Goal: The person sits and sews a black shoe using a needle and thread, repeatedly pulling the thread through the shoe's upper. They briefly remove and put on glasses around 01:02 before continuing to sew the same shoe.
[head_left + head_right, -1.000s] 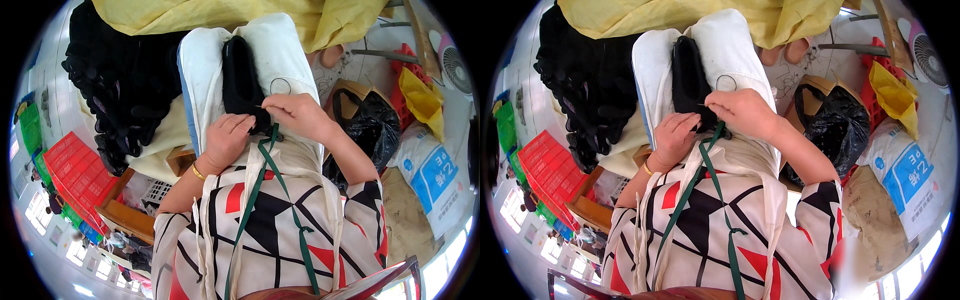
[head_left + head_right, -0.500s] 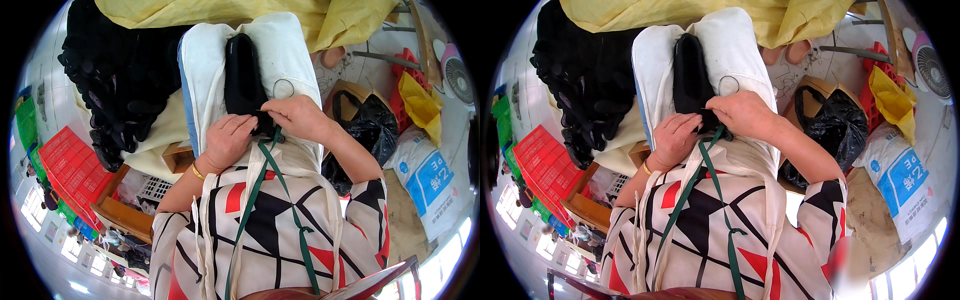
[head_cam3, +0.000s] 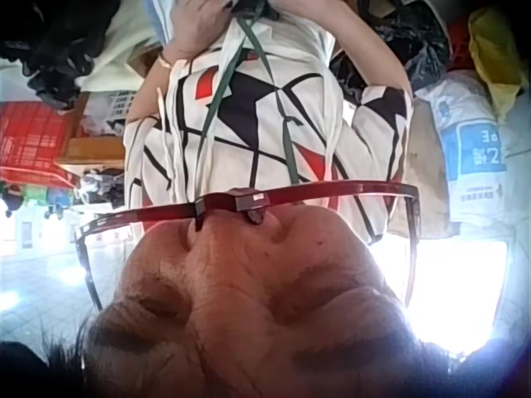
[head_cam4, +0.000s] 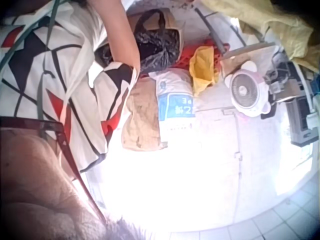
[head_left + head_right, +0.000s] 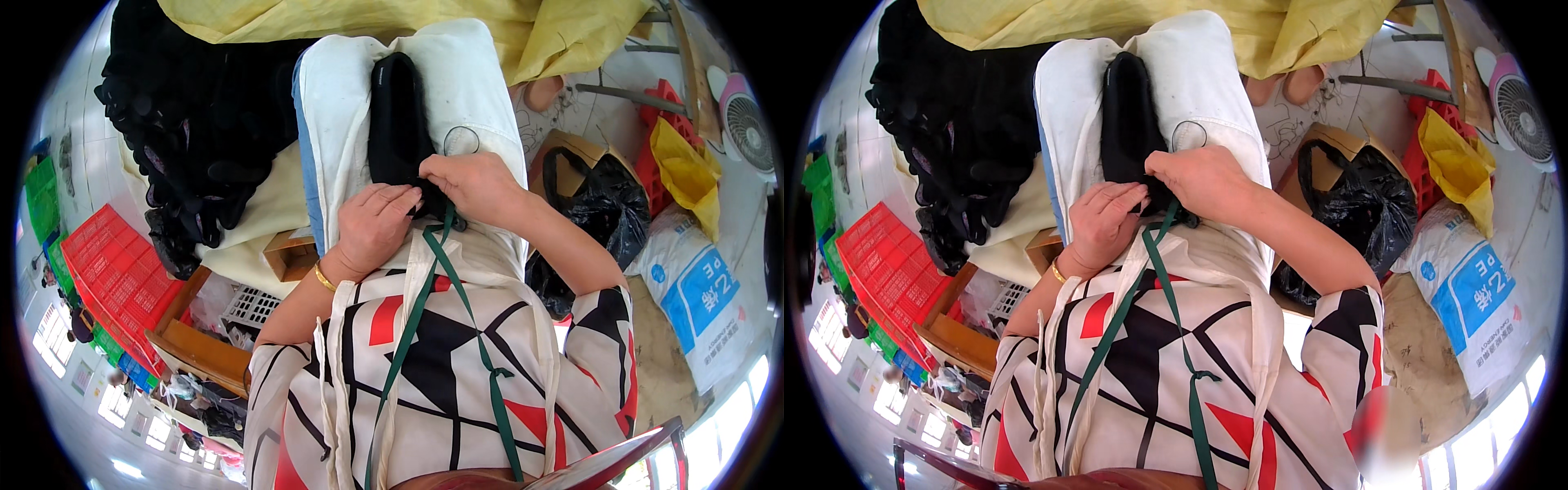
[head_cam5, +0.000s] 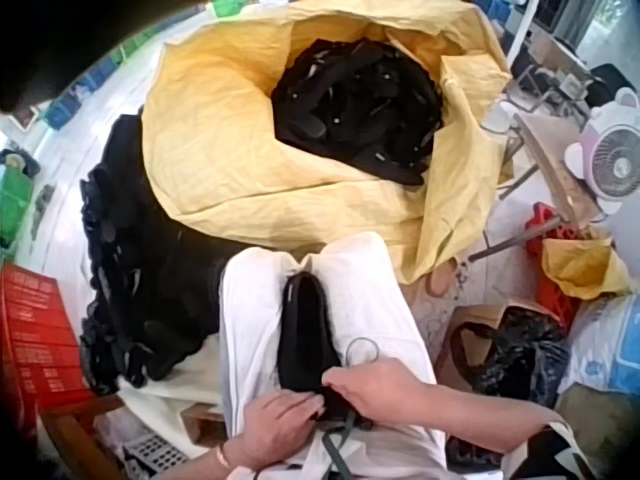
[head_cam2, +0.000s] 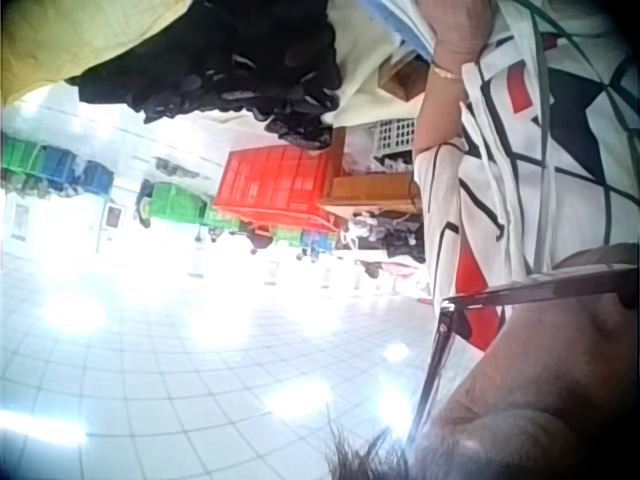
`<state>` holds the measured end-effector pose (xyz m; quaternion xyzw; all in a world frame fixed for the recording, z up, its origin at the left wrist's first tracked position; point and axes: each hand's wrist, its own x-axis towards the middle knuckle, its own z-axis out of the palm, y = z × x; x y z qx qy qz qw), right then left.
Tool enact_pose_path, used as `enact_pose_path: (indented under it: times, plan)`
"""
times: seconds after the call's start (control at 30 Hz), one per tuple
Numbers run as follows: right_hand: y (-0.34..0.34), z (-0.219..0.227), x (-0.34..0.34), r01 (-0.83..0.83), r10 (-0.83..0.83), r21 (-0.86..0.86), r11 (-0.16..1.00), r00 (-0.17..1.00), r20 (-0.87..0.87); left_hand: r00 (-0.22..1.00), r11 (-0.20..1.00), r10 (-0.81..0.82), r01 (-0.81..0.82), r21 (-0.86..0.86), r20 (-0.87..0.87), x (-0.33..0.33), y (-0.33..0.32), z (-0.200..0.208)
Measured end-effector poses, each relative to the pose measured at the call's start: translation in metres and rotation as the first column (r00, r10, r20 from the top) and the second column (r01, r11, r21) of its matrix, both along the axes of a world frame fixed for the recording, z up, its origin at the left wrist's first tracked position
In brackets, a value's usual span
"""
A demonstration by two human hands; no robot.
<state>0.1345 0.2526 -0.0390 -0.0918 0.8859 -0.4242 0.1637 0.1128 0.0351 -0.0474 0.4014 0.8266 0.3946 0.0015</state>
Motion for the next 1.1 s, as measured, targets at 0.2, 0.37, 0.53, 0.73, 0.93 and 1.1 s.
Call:
enact_pose_path:
  times: [0.2, 0.37, 0.53, 0.73, 0.93, 1.1]
  plan:
    - [-0.002, -0.001, -0.002, -0.036, 0.035, 0.030, 0.999, 0.999, 0.010, 1.000, 1.000, 0.002, -0.002, 0.024, -0.004, -0.001, 0.000, 0.000]
    - [0.006, 0.003, -0.004, -0.071, 0.071, 0.028, 0.997, 0.997, 0.019, 1.000, 1.000, 0.001, -0.002, 0.026, 0.013, 0.000, 0.000, 0.000]
    - [0.015, 0.011, -0.007, -0.115, 0.112, 0.073, 0.991, 0.993, 0.045, 1.000, 1.000, 0.008, -0.008, 0.025, 0.015, 0.001, 0.000, 0.000]
    - [0.017, 0.012, -0.007, -0.095, 0.095, 0.033, 0.995, 0.995, 0.022, 1.000, 1.000, 0.006, -0.006, 0.023, 0.012, 0.000, 0.000, 0.000]
    - [0.015, 0.010, -0.008, -0.122, 0.119, 0.076, 0.990, 0.992, 0.047, 1.000, 1.000, 0.006, -0.006, 0.017, 0.017, 0.000, 0.000, 0.001]
    - [0.012, 0.008, -0.009, -0.124, 0.122, 0.066, 0.990, 0.992, 0.033, 1.000, 1.000, 0.006, -0.006, 0.022, 0.011, 0.000, 0.001, 0.001]
